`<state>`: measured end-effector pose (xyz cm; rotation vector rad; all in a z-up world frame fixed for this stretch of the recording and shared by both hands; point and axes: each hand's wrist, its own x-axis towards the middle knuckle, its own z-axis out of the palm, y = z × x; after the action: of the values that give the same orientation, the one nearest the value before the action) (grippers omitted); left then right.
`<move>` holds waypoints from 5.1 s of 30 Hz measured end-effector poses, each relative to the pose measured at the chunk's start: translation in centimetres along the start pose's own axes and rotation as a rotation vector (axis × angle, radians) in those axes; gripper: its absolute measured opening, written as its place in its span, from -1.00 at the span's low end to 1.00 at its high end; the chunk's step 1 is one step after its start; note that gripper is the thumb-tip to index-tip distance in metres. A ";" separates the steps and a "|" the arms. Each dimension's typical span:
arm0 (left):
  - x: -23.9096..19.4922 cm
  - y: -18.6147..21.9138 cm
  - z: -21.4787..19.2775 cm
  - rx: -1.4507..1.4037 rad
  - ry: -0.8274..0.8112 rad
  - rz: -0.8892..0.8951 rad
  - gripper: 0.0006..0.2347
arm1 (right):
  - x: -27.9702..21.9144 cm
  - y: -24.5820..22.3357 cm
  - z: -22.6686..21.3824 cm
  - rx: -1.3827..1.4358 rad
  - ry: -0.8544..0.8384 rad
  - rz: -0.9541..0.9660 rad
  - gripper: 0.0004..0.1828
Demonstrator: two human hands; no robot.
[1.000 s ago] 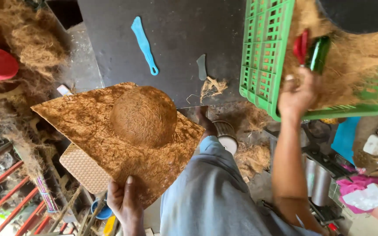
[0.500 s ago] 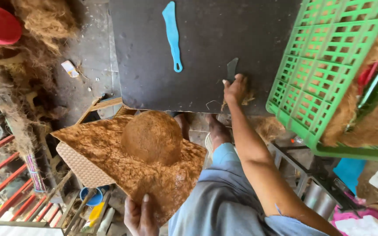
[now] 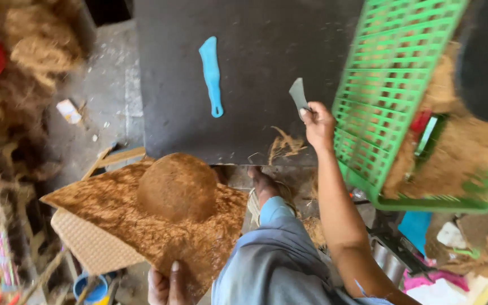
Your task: The person places a coconut-fiber hat on a workbench, retrieves a hammer and a metal punch, then sits on the floor. They repeatedly position the punch on the hat brim and strike it with the hammer to create a series of holes along the edge.
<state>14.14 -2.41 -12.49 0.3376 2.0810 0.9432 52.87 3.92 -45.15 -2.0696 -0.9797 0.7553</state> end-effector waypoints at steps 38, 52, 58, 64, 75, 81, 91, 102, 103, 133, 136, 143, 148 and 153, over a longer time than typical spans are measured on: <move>-7.6 1.0 11.2 0.339 -0.627 0.296 -0.74 | -19.2 9.1 -47.1 0.434 0.828 0.941 -0.80; -6.1 -1.4 7.9 0.275 -0.447 0.242 -0.81 | 16.8 -1.8 -38.4 -0.920 0.614 -0.390 -0.43; -4.8 -2.7 5.5 0.175 -0.314 0.099 -0.80 | 13.3 -6.9 -8.7 0.498 -0.005 -0.065 -0.73; -6.0 -0.7 4.2 0.080 -0.027 -0.093 -0.74 | 4.2 -6.7 21.5 -0.469 -0.417 -0.074 -0.40; -2.5 -1.9 2.1 -0.235 0.127 0.018 -0.74 | 0.0 -5.4 26.5 -0.805 -0.391 -0.241 -0.68; 0.2 -0.4 3.9 -0.373 -0.087 0.067 -0.79 | -0.3 -1.0 21.2 -0.785 -0.546 -0.239 -0.61; -1.6 7.2 14.9 -0.081 -0.680 0.330 -0.84 | 2.8 -12.6 -14.8 0.094 -0.010 0.175 -0.59; 6.2 1.5 21.5 -0.077 -0.752 0.128 -0.89 | 9.6 -4.5 -38.2 -0.638 0.389 -0.358 -0.59; 7.7 -0.1 21.6 0.006 -0.681 0.039 -0.91 | 7.7 -7.7 -36.8 -0.562 0.364 -0.373 -0.51; 33.2 -5.0 22.3 0.626 -0.406 0.925 -0.65 | -14.0 12.2 1.7 -0.541 -0.537 -0.545 -0.68; 33.3 -5.1 22.1 0.618 -0.390 0.992 -0.55 | -14.5 15.7 -0.4 -0.371 -0.412 -0.295 -0.58; 25.9 -11.3 20.4 0.675 -0.423 0.744 -0.47 | -9.3 0.2 -8.0 0.351 0.011 0.380 -0.83; 17.2 -24.4 18.6 0.530 -0.550 0.878 -0.47 | -7.4 -10.3 -16.5 0.876 0.064 0.302 -0.66; 6.9 -29.1 17.1 0.888 -1.071 0.240 -0.41 | -4.9 -8.9 -24.2 0.703 0.307 0.073 -0.69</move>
<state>25.24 -10.10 -44.20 1.2465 1.3030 -0.1688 64.57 -4.52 -23.17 -1.5384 -0.3840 0.6672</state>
